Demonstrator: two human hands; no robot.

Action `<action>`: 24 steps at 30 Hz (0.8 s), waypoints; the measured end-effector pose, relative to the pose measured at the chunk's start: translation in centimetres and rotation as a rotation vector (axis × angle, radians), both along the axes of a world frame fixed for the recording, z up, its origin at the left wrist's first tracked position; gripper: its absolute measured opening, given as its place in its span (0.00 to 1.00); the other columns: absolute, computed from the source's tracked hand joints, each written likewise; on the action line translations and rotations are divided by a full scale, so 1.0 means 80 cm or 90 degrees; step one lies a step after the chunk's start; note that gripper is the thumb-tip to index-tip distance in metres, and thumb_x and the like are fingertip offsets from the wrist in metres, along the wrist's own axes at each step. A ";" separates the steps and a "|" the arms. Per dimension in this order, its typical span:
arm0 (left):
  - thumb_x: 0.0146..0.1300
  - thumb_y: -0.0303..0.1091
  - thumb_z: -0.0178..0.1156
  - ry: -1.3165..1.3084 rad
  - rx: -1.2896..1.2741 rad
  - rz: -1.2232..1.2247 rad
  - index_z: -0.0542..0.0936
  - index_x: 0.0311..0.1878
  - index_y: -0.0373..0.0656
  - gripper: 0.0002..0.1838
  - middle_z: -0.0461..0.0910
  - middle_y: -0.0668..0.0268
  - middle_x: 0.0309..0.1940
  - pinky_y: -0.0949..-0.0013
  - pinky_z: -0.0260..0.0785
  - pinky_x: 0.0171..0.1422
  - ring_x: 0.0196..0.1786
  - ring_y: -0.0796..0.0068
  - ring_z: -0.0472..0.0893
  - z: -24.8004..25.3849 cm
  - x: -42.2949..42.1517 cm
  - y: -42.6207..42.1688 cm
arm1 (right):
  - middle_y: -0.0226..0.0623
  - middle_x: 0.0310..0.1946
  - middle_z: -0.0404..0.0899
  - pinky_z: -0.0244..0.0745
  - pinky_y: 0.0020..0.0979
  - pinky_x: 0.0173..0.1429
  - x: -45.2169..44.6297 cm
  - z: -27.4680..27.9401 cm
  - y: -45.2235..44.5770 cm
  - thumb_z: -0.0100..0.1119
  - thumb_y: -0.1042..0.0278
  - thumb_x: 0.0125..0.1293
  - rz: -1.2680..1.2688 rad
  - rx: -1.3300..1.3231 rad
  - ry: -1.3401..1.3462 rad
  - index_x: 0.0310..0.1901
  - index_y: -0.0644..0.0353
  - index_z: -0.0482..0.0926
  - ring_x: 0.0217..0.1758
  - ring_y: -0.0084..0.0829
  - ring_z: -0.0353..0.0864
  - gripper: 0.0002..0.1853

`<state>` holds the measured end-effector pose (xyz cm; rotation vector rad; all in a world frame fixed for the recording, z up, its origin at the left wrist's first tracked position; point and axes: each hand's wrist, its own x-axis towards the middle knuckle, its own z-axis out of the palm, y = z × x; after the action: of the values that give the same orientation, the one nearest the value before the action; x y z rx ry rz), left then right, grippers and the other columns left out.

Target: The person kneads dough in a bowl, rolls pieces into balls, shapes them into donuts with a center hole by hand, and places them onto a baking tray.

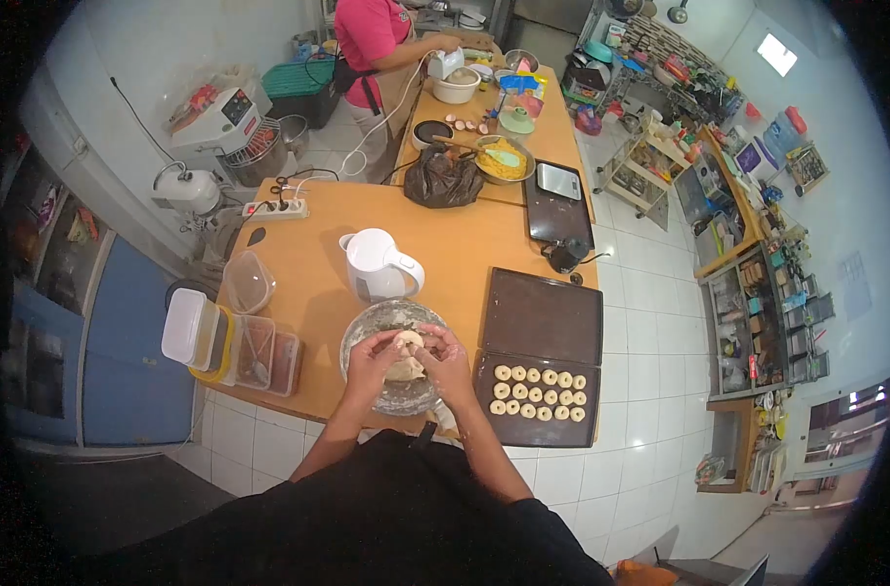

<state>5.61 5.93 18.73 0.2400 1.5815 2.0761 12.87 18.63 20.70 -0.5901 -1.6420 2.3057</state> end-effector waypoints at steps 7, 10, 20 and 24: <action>0.68 0.28 0.58 -0.033 0.024 -0.015 0.78 0.54 0.31 0.15 0.82 0.62 0.45 0.75 0.76 0.50 0.45 0.79 0.81 -0.008 -0.001 -0.002 | 0.31 0.36 0.81 0.74 0.23 0.48 -0.001 -0.006 0.000 0.62 0.76 0.64 -0.027 -0.021 0.003 0.55 0.65 0.72 0.39 0.20 0.79 0.19; 0.68 0.29 0.58 -0.121 0.067 -0.005 0.77 0.55 0.31 0.15 0.82 0.61 0.46 0.74 0.76 0.49 0.46 0.78 0.81 -0.015 -0.002 -0.004 | 0.32 0.38 0.82 0.75 0.24 0.48 -0.002 -0.022 0.004 0.59 0.75 0.66 -0.022 -0.053 0.011 0.55 0.64 0.74 0.40 0.21 0.79 0.16; 0.69 0.31 0.58 -0.214 0.136 0.021 0.76 0.56 0.34 0.16 0.80 0.61 0.49 0.69 0.75 0.53 0.50 0.73 0.80 -0.005 0.001 -0.001 | 0.33 0.45 0.81 0.76 0.28 0.48 0.000 -0.022 0.003 0.56 0.69 0.70 -0.022 -0.300 0.073 0.52 0.60 0.77 0.46 0.24 0.80 0.11; 0.68 0.29 0.58 -0.223 0.141 0.034 0.76 0.53 0.32 0.14 0.80 0.59 0.48 0.70 0.78 0.51 0.48 0.73 0.81 -0.001 0.003 0.002 | 0.31 0.43 0.81 0.75 0.27 0.46 -0.002 -0.021 -0.002 0.57 0.69 0.70 -0.042 -0.277 0.076 0.51 0.60 0.77 0.44 0.23 0.79 0.11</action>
<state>5.82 6.12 18.63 -0.0890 1.1647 2.1919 12.74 18.44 18.98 -0.5659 -1.0541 2.6050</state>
